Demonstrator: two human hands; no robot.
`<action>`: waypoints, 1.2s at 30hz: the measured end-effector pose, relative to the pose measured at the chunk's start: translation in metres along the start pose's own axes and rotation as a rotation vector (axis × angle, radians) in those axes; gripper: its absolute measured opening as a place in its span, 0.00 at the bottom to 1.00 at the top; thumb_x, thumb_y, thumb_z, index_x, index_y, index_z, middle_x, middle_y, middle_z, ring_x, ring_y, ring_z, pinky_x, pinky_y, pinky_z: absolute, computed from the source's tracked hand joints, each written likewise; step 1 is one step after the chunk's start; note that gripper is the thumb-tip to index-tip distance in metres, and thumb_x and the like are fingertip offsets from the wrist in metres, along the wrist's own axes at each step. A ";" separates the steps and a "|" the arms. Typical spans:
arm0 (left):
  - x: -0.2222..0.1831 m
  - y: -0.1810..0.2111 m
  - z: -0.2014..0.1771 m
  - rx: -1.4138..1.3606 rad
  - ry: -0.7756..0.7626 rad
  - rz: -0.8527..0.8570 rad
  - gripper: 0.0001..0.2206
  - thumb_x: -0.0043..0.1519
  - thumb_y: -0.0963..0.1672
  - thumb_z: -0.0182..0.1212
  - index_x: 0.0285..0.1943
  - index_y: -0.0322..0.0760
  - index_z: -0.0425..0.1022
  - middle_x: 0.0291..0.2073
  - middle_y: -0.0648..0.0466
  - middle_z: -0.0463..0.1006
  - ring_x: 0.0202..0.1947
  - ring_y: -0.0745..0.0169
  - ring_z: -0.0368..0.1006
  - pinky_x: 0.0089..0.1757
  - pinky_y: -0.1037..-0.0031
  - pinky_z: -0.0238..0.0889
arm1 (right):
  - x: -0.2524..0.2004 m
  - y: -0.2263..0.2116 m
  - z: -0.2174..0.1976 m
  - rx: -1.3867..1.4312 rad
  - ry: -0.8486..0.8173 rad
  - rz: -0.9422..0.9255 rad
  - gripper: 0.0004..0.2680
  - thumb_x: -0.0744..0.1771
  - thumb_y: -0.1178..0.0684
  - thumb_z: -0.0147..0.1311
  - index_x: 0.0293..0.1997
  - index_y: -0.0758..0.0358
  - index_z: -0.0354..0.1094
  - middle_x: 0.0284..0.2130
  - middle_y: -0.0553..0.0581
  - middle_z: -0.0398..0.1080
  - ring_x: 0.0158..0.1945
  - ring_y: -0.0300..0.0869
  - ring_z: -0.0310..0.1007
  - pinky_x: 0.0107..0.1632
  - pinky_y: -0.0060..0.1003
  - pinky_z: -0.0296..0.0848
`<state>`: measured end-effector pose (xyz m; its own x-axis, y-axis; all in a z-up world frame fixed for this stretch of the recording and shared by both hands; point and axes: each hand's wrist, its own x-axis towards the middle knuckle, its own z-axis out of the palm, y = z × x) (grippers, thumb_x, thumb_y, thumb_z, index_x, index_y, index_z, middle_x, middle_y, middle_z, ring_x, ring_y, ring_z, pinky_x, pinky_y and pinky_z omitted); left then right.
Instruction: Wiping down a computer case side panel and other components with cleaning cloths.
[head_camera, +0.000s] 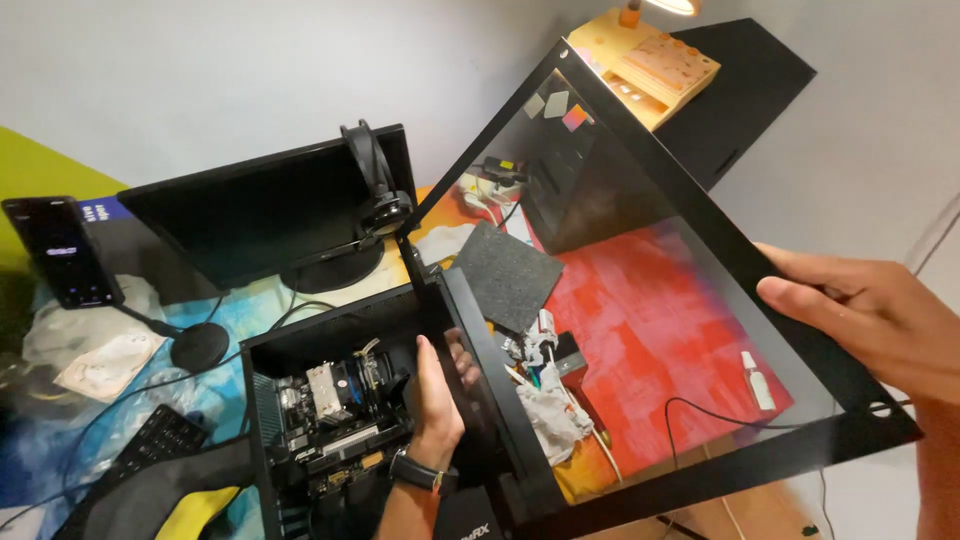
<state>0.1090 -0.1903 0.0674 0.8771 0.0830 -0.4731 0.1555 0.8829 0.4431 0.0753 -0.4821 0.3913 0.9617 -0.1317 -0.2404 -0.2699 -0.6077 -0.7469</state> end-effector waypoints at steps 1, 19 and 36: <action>0.001 0.008 -0.001 -0.002 0.010 0.013 0.25 0.71 0.56 0.45 0.49 0.30 0.76 0.22 0.61 0.58 0.22 0.74 0.55 0.23 0.82 0.47 | 0.010 0.011 0.002 0.001 -0.014 -0.008 0.19 0.66 0.59 0.48 0.66 0.61 0.70 0.62 0.44 0.74 0.64 0.29 0.65 0.67 0.27 0.61; -0.032 0.184 -0.155 1.075 0.563 0.394 0.26 0.67 0.50 0.41 0.71 0.34 0.67 0.71 0.48 0.65 0.71 0.50 0.60 0.66 0.61 0.54 | 0.080 0.169 0.246 -0.114 -0.260 -0.428 0.16 0.69 0.46 0.49 0.63 0.56 0.70 0.54 0.49 0.79 0.56 0.36 0.76 0.56 0.34 0.70; -0.010 0.136 -0.191 1.135 0.433 0.326 0.26 0.69 0.50 0.40 0.73 0.34 0.64 0.71 0.47 0.65 0.71 0.49 0.61 0.66 0.63 0.55 | 0.034 0.217 0.295 -0.333 -0.108 0.041 0.18 0.72 0.36 0.35 0.51 0.58 0.70 0.38 0.63 0.80 0.48 0.62 0.77 0.44 0.52 0.68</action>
<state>0.0342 0.0175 -0.0128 0.7611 0.5563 -0.3337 0.4509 -0.0837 0.8887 0.0355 -0.3871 0.0379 0.9350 -0.0886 -0.3433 -0.2608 -0.8278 -0.4968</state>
